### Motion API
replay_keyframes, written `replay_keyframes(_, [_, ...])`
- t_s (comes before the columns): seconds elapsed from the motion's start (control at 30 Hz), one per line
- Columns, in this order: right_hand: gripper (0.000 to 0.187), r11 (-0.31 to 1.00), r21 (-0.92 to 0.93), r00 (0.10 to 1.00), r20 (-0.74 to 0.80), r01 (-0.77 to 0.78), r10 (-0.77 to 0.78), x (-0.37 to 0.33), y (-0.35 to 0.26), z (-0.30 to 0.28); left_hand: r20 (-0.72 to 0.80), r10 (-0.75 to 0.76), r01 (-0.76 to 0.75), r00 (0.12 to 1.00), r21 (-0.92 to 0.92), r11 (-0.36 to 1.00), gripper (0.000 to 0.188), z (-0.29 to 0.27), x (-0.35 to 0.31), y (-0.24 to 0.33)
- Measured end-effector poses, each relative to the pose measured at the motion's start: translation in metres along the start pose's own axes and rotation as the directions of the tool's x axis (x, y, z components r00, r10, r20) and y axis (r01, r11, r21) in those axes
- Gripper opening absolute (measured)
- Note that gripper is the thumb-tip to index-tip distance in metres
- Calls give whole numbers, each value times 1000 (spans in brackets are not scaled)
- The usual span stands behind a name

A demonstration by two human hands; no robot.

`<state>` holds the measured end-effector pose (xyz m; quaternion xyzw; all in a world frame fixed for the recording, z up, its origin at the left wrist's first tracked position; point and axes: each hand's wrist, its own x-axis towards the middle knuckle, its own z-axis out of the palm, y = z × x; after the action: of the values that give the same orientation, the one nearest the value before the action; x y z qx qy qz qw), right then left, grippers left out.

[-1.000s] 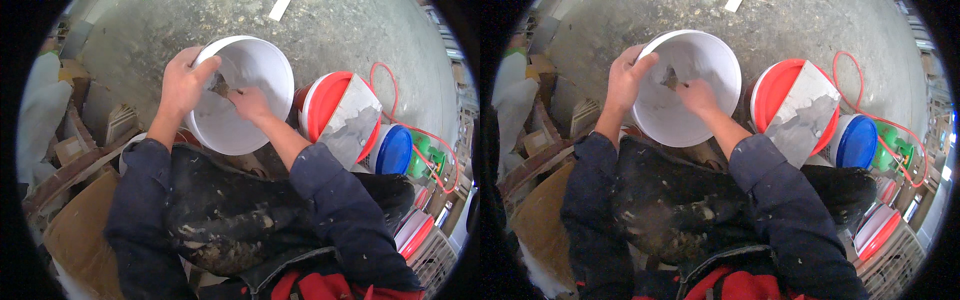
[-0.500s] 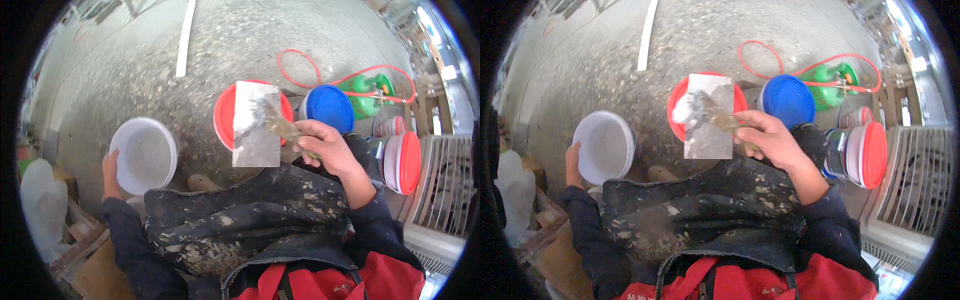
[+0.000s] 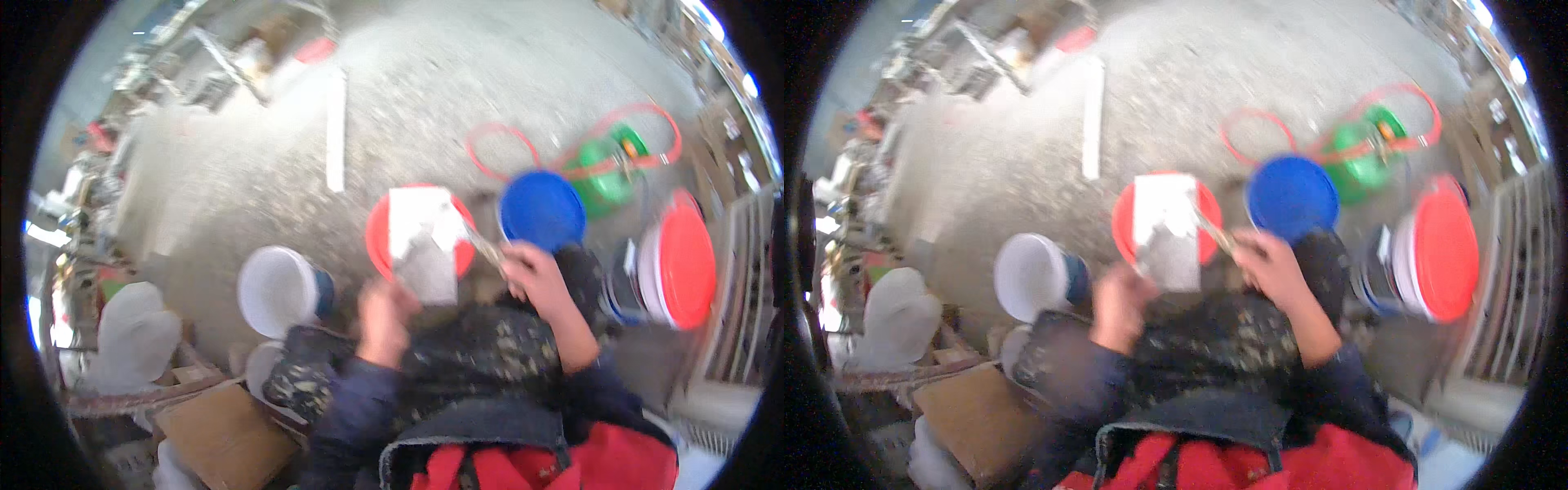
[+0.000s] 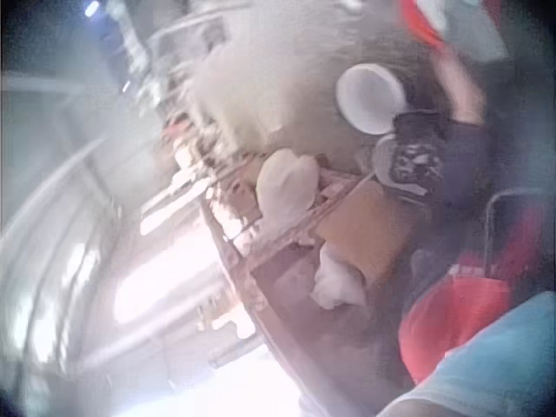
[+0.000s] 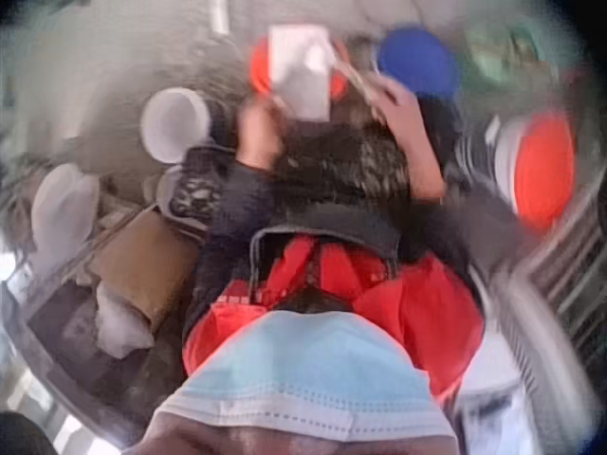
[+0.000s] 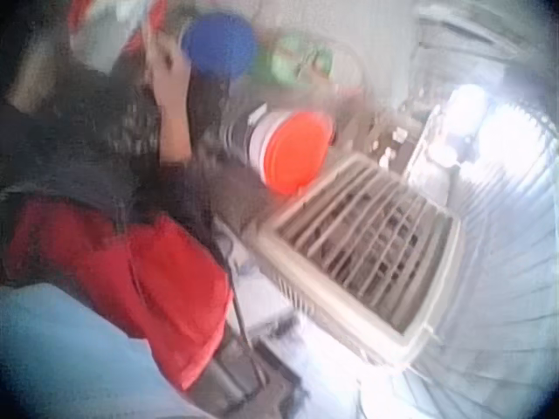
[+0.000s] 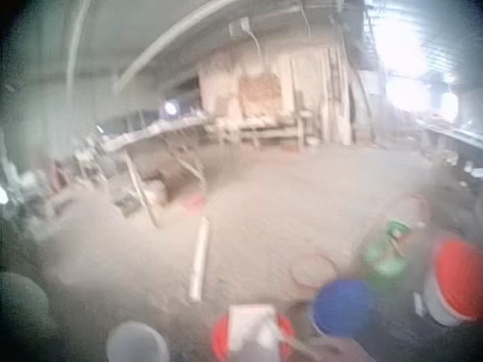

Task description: The person uses an angle grinder to grind the edge of a rectangular stone tile, then walks to a workbench and places the tile on a metal mesh. The person then scoops a white paste from a bucket and spreads it onto the tile using a trowel.

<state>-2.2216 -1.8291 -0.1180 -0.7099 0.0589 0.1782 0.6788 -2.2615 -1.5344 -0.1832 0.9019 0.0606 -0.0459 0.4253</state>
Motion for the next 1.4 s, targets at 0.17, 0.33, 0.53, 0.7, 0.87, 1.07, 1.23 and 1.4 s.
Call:
replay_keyframes(0.17, [34,994,-93,997,59,58,-53,2,18,-18,405,-638,607,655,-785,125,51,105,-4,-56])
replay_keyframes(0.33, [36,946,-217,967,135,241,-215,11,31,-11,465,-461,363,756,-884,-296,52,111,9,-55])
replay_keyframes(0.53, [36,901,-276,942,121,335,-313,11,24,-16,312,-32,292,950,-919,-266,66,77,30,-22])
replay_keyframes(0.7, [38,821,-344,889,134,456,-438,3,-1,-12,258,-18,239,966,-917,-318,67,53,24,12])
replay_keyframes(0.87, [40,666,-452,802,257,593,-539,2,-29,1,225,-15,206,974,-912,-354,65,16,-9,38])
replay_keyframes(1.07, [40,523,-498,716,380,692,-585,3,-39,25,105,49,115,993,-922,-371,76,-22,-33,51])
replay_keyframes(1.23, [40,519,-538,743,403,664,-534,-1,-27,31,7,22,14,1000,-940,-340,79,-33,-44,42])
replay_keyframes(1.4, [41,471,-557,721,412,683,-558,-12,-24,33,-63,1,-60,998,-957,-284,80,-37,-49,37])
